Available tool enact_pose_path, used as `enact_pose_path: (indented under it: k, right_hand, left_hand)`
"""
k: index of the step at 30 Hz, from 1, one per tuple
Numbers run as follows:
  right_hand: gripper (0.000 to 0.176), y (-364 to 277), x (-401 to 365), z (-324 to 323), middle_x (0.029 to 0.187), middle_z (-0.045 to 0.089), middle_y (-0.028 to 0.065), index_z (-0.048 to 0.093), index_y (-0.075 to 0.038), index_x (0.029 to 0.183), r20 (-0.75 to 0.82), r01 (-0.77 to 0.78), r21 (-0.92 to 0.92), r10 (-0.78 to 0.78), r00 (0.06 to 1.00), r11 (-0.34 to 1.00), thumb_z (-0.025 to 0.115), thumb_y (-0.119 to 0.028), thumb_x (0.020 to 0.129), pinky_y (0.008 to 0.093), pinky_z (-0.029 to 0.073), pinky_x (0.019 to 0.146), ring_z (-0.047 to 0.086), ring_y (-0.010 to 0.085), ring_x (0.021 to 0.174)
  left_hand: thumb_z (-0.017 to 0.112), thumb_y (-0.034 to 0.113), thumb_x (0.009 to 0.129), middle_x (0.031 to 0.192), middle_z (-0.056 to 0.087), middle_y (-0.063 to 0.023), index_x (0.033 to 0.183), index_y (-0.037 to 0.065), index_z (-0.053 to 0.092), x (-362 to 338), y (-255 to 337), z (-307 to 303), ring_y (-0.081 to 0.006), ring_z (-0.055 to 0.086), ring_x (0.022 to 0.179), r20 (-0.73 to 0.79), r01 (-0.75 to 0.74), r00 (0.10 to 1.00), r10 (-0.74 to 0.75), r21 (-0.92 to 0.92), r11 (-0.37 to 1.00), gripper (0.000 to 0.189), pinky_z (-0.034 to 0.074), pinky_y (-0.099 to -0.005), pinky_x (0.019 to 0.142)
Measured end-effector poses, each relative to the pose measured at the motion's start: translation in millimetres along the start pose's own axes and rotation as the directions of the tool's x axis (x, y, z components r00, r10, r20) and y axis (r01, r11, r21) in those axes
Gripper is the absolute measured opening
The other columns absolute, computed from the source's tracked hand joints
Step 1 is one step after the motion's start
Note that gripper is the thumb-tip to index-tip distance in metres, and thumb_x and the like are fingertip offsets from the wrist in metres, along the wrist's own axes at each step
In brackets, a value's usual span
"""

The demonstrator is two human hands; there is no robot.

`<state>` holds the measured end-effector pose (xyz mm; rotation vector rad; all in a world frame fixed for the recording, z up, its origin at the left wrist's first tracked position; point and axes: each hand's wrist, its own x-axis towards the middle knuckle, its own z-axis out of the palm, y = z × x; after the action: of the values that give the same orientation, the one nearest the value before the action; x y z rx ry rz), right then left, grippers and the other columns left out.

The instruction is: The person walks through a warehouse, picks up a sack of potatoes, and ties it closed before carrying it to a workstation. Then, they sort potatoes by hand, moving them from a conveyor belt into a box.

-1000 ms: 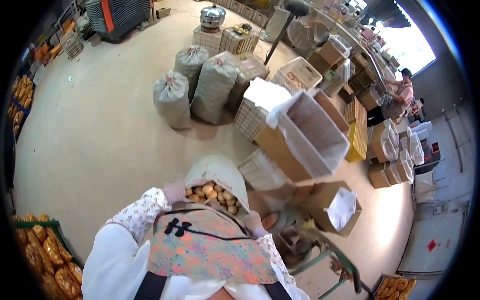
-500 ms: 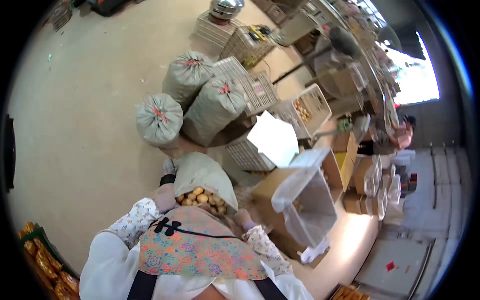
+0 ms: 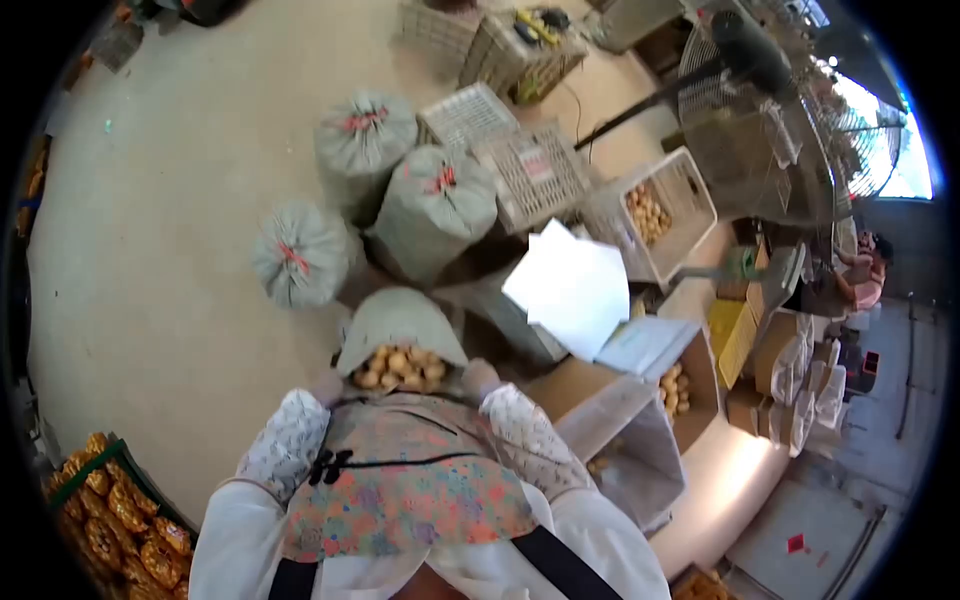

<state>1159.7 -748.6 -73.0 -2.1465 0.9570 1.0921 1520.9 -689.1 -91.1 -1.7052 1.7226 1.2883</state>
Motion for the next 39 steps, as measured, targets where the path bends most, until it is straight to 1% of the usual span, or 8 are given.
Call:
enact_pose_path:
  k: [11, 15, 17, 24, 27, 31, 33, 39]
  right_hand:
    - [0.033, -10, 16, 26, 0.109, 0.062, 0.0317, 0.066, 0.005, 0.103, 0.156, -0.386, 0.804, 0.466, 0.871, 0.452, 0.051, -0.018, 0.085, 0.0457, 0.048, 0.093, 0.058, 0.0458, 0.108]
    - [0.033, 12, 17, 92, 0.088, 0.068, 0.0236, 0.066, 0.006, 0.098, -0.188, -0.098, 0.582, 0.251, 0.950, 0.807, 0.053, -0.023, 0.087, 0.0436, 0.054, 0.075, 0.068, 0.0352, 0.086]
    - [0.033, -10, -37, 24, 0.077, 0.066, 0.0101, 0.068, 0.000, 0.091, 0.185, -0.255, 0.964, 0.495, 0.849, 0.076, 0.058, -0.031, 0.092, 0.0384, 0.054, 0.068, 0.066, 0.0204, 0.075]
    - [0.026, -58, -78, -7, 0.092, 0.068, 0.0045, 0.066, -0.003, 0.091, 0.238, 0.297, 0.373, 0.400, 0.885, -0.879, 0.058, -0.028, 0.096, 0.0308, 0.050, 0.068, 0.063, 0.0176, 0.084]
    - [0.025, -95, -90, -74, 0.083, 0.065, 0.0038, 0.064, -0.005, 0.084, -0.200, 0.318, 0.876, 0.327, 0.924, -0.362, 0.059, -0.027, 0.095, 0.0275, 0.046, 0.063, 0.061, 0.0139, 0.078]
    - [0.024, -115, -123, -137, 0.074, 0.060, 0.0041, 0.063, -0.003, 0.085, -0.255, 0.288, 0.942, 0.188, 0.948, -0.174, 0.060, -0.025, 0.094, 0.0281, 0.045, 0.060, 0.058, 0.0127, 0.071]
    - [0.025, -100, -105, -100, 0.077, 0.063, 0.0056, 0.062, -0.001, 0.090, -0.335, 0.384, 0.874, 0.204, 0.920, -0.298, 0.058, -0.025, 0.095, 0.0295, 0.046, 0.059, 0.059, 0.0182, 0.068]
    - [0.031, -116, -53, -119, 0.074, 0.055, 0.0032, 0.052, -0.006, 0.078, -0.423, 0.543, 0.801, 0.403, 0.811, -0.253, 0.050, -0.028, 0.100, 0.0328, 0.046, 0.070, 0.056, 0.0186, 0.070]
  left_hand:
    - [0.054, 0.017, 0.088, 0.104, 0.064, -0.0307, 0.096, -0.008, 0.064, 48, -37, 17, -0.0420, 0.064, 0.099, 0.038, 0.191, 0.981, -0.189, -0.307, 0.932, 0.028, 0.052, -0.0466, 0.081]
    - [0.055, 0.030, 0.090, 0.097, 0.065, -0.0264, 0.096, 0.001, 0.065, 9, -27, -16, -0.0405, 0.064, 0.091, 0.009, 0.044, 0.999, -0.044, -0.455, 0.890, 0.031, 0.051, -0.0465, 0.079]
    - [0.062, 0.035, 0.086, 0.087, 0.066, -0.0205, 0.090, 0.005, 0.065, -5, -25, -22, -0.0359, 0.064, 0.082, -0.095, 0.034, 0.992, -0.087, -0.454, 0.890, 0.030, 0.050, -0.0432, 0.075]
    - [0.069, 0.031, 0.085, 0.081, 0.064, -0.0096, 0.077, 0.006, 0.059, -35, -20, -27, -0.0222, 0.060, 0.080, -0.162, -0.098, 0.987, -0.018, -0.676, 0.731, 0.028, 0.047, -0.0337, 0.077]
    - [0.062, 0.026, 0.090, 0.083, 0.063, -0.0085, 0.081, 0.007, 0.060, -37, -12, -25, -0.0219, 0.059, 0.085, 0.016, 0.023, 0.996, 0.087, -0.997, -0.076, 0.021, 0.046, -0.0329, 0.081]
    - [0.059, 0.018, 0.085, 0.074, 0.057, -0.0107, 0.081, 0.008, 0.058, -65, 48, -73, -0.0279, 0.056, 0.072, -0.536, -0.603, 0.733, 0.419, -0.225, 0.766, 0.011, 0.047, -0.0350, 0.069]
    - [0.062, 0.020, 0.078, 0.069, 0.056, -0.0113, 0.085, 0.006, 0.058, -74, 104, -94, -0.0316, 0.053, 0.063, 0.024, 0.006, 1.000, 0.018, -0.742, 0.670, 0.016, 0.047, -0.0369, 0.063]
    - [0.064, 0.026, 0.076, 0.078, 0.062, -0.0118, 0.097, 0.005, 0.060, -119, 137, -112, -0.0329, 0.061, 0.074, -0.116, -0.339, 0.923, 0.367, -0.697, 0.632, 0.030, 0.049, -0.0408, 0.068]
